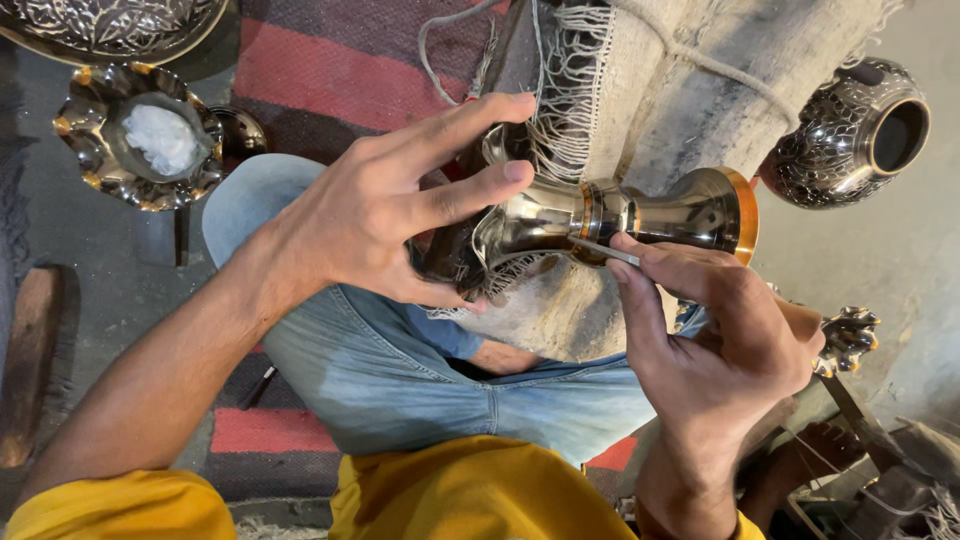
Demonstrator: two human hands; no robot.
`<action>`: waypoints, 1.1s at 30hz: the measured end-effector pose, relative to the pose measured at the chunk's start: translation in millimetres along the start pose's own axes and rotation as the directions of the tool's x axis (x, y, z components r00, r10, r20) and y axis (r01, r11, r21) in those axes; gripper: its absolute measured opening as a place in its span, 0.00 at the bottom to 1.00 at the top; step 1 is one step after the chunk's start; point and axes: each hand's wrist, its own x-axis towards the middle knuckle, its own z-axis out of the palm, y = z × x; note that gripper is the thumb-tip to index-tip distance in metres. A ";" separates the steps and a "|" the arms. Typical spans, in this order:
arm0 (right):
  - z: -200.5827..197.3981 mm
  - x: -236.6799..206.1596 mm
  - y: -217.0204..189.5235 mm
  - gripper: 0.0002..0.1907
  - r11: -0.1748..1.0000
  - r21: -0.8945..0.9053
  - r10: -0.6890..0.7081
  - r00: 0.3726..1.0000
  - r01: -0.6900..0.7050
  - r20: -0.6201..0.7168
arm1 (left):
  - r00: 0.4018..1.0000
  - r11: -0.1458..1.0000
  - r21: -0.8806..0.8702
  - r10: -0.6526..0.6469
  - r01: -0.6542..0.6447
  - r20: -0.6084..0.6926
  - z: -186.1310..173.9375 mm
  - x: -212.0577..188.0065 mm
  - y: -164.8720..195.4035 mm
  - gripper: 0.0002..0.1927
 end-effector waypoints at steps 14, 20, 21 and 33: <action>1.6 -3.8 3.0 0.10 0.998 0.068 0.012 1.000 -0.011 -0.019 | 0.999 1.000 0.008 0.008 -0.007 -0.051 -3.7 7.8 3.1 0.58; 4.5 -3.3 4.5 0.10 0.998 0.060 0.026 0.998 -0.022 -0.054 | 0.997 0.998 0.010 -0.069 0.069 -0.024 -5.9 9.2 8.7 0.60; 5.4 -3.2 4.8 0.10 0.999 0.046 0.027 0.997 -0.024 -0.067 | 0.998 0.999 0.020 -0.049 0.050 -0.035 -6.0 9.9 8.8 0.59; -0.1 -1.0 4.0 0.11 0.999 0.018 -0.043 0.999 0.042 0.006 | 0.994 0.995 0.010 -0.104 0.104 -0.025 -6.8 13.2 11.0 0.64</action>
